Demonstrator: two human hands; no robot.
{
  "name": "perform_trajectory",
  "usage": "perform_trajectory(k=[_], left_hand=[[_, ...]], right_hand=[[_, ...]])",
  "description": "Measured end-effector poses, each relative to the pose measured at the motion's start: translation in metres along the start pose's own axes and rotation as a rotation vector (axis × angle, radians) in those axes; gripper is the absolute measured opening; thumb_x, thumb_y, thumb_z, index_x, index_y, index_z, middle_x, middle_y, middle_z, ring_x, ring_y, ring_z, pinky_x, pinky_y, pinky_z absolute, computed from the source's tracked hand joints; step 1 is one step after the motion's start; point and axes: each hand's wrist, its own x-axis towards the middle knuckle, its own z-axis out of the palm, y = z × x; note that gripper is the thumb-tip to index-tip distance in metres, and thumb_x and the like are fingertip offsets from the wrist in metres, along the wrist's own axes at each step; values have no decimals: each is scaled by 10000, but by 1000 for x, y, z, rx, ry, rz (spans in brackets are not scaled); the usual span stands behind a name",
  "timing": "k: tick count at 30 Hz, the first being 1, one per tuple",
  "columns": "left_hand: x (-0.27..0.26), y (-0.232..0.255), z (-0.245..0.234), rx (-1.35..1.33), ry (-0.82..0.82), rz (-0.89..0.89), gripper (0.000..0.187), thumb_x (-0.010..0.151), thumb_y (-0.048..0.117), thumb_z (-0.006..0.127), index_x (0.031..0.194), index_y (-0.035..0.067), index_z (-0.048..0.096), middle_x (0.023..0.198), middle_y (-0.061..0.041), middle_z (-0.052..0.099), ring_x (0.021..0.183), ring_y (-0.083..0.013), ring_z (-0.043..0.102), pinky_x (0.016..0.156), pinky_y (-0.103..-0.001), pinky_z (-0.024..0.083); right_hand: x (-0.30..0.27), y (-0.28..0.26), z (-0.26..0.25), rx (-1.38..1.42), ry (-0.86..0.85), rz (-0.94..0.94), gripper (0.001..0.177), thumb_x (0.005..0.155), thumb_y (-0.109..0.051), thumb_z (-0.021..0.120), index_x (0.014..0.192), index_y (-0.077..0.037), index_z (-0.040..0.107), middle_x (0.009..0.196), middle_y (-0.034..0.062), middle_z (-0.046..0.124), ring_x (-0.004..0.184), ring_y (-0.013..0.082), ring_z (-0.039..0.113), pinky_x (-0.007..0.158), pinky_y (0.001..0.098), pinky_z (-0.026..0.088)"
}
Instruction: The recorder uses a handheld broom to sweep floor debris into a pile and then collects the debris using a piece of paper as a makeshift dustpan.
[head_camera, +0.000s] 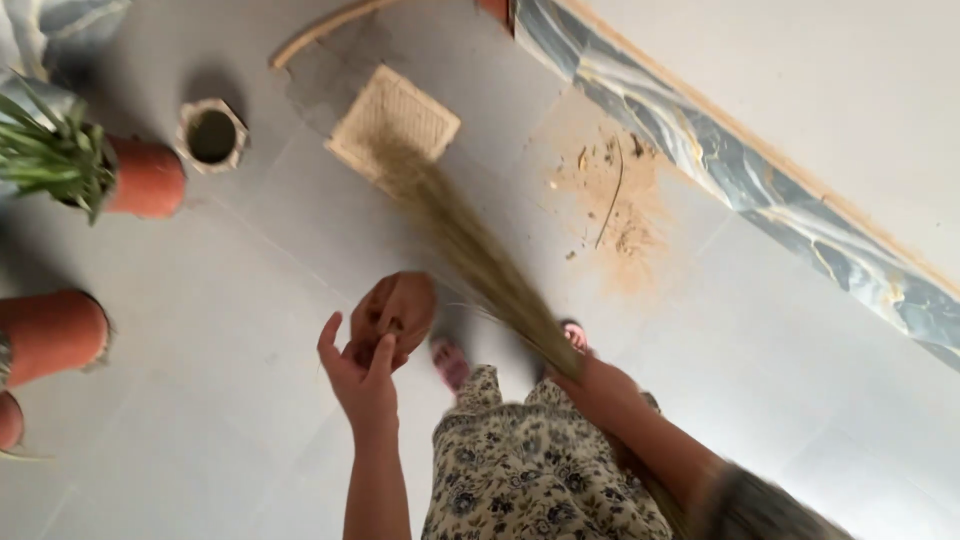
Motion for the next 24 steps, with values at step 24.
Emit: perform_trajectory(k=[24], left_hand=[[-180,-87,-50,88,58,-109,662,913,77,656,1491,86,334,1227,-200,626,972,-195,699,740,-314,636]], right_hand=[[-55,233,52,-198,47,181,586,962,-628,451,1282,-139,498,766,122,739,557,238,685,545,399,649]])
